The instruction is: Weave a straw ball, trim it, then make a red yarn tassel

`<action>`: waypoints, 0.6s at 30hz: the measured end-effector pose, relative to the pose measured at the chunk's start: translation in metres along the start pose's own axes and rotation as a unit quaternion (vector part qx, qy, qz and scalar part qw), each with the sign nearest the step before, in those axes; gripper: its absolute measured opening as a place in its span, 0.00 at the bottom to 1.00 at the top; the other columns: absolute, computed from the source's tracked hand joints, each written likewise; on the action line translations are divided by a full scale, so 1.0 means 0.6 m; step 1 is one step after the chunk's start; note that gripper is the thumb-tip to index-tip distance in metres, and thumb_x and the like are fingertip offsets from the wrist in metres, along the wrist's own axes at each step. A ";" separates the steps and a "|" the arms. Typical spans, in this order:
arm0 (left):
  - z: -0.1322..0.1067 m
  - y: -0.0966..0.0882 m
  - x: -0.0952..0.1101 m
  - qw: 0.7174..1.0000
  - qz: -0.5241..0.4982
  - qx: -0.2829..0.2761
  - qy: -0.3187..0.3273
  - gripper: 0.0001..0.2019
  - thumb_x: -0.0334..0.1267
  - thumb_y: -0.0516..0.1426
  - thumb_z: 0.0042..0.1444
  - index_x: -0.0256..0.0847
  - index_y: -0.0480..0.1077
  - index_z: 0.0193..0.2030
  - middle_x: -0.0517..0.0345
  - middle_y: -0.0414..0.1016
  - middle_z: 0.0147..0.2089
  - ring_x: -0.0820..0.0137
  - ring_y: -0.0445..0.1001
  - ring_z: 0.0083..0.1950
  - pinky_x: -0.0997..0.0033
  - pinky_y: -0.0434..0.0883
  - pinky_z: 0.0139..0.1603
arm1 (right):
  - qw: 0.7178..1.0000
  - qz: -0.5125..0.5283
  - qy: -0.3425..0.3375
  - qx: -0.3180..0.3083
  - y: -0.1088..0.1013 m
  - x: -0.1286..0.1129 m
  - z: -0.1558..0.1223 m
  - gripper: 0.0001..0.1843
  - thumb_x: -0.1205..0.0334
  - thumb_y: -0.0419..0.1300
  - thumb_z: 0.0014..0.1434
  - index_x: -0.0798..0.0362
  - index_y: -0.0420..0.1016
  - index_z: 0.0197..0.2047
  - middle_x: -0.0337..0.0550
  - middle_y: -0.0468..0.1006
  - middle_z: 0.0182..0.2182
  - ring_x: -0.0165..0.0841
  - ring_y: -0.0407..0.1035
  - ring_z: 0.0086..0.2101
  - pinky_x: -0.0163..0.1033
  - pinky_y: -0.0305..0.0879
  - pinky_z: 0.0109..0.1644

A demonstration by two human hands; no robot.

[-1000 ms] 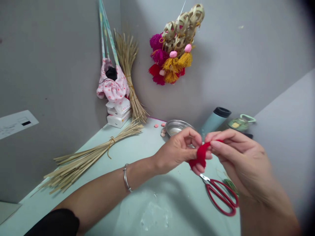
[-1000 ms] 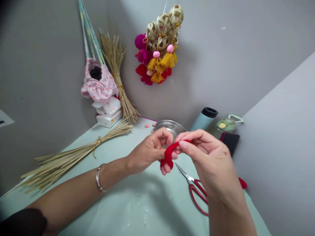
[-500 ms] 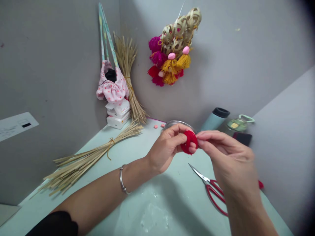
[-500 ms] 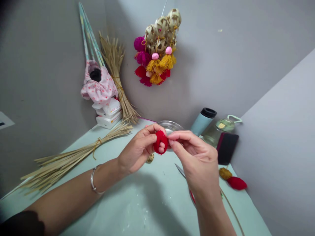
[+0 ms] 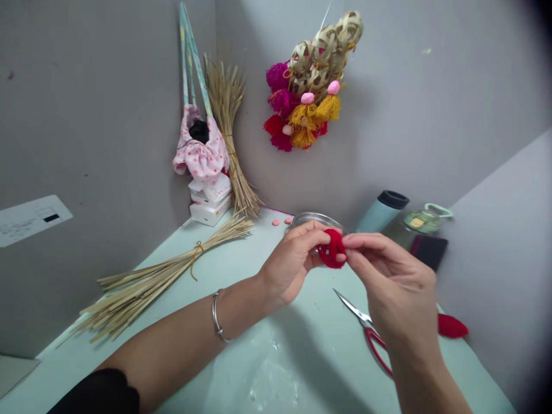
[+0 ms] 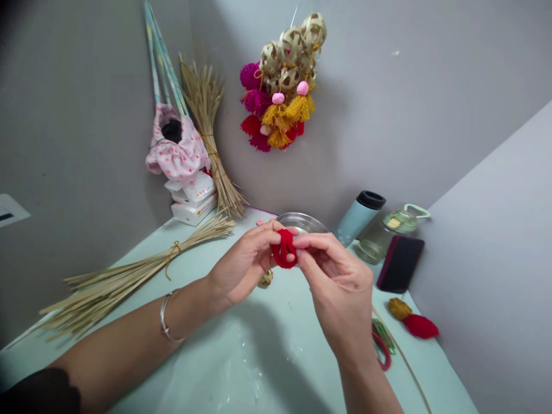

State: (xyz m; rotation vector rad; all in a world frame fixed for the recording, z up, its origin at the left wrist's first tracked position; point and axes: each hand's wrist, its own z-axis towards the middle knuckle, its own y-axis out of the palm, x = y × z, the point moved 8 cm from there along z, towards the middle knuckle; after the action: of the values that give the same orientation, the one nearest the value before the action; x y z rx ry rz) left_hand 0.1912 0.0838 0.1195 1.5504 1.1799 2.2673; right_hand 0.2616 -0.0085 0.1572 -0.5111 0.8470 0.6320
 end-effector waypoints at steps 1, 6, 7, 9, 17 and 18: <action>0.000 0.000 0.000 1.000 0.000 0.001 0.001 0.03 0.31 0.56 0.52 0.37 0.70 0.29 0.62 0.69 0.27 0.76 0.69 0.27 0.72 0.69 0.36 | 1.000 0.000 0.004 -0.005 0.000 0.001 0.000 0.07 0.68 0.63 0.60 0.46 0.80 0.37 0.36 0.78 0.36 0.29 0.73 0.37 0.31 0.72 0.40; -0.001 -0.004 0.007 0.999 0.003 0.024 0.027 0.03 0.31 0.56 0.52 0.38 0.68 0.28 0.63 0.67 0.27 0.76 0.69 0.29 0.73 0.68 0.37 | 0.998 -0.014 0.000 -0.068 0.015 -0.002 -0.004 0.06 0.65 0.62 0.62 0.46 0.77 0.42 0.39 0.75 0.41 0.32 0.71 0.42 0.35 0.71 0.46; -0.001 -0.005 0.008 0.999 0.001 0.028 0.033 0.03 0.31 0.56 0.52 0.38 0.67 0.28 0.63 0.67 0.27 0.76 0.69 0.30 0.74 0.67 0.36 | 0.997 -0.018 -0.008 -0.081 0.021 -0.002 -0.005 0.08 0.65 0.64 0.60 0.46 0.76 0.44 0.40 0.74 0.42 0.33 0.71 0.44 0.36 0.71 0.48; -0.001 -0.007 0.009 0.999 -0.004 0.033 0.039 0.04 0.31 0.56 0.53 0.38 0.67 0.28 0.63 0.66 0.27 0.76 0.69 0.31 0.75 0.66 0.36 | 0.994 -0.047 -0.038 -0.090 0.031 -0.004 -0.007 0.15 0.67 0.67 0.57 0.46 0.72 0.47 0.41 0.72 0.43 0.34 0.70 0.44 0.40 0.70 0.50; 0.000 -0.002 0.007 1.000 -0.009 0.012 0.024 0.04 0.31 0.58 0.53 0.37 0.70 0.28 0.61 0.68 0.31 0.75 0.68 0.36 0.74 0.67 0.43 | 0.997 -0.037 -0.057 0.022 0.016 0.004 -0.014 0.08 0.70 0.64 0.58 0.49 0.75 0.40 0.40 0.75 0.40 0.33 0.71 0.42 0.40 0.70 0.48; 0.001 -0.001 0.009 1.000 0.001 0.004 0.022 0.03 0.32 0.58 0.53 0.37 0.70 0.29 0.60 0.69 0.32 0.74 0.68 0.38 0.73 0.67 0.45 | 0.999 -0.013 -0.041 0.029 0.013 0.008 -0.014 0.07 0.69 0.65 0.58 0.49 0.76 0.39 0.40 0.76 0.40 0.33 0.72 0.42 0.38 0.71 0.48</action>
State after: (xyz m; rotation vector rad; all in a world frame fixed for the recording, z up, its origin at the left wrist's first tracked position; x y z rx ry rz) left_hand 0.1892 0.0871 0.1230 1.5124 1.1999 2.3136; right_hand 0.2546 -0.0070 0.1475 -0.4394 0.7785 0.5992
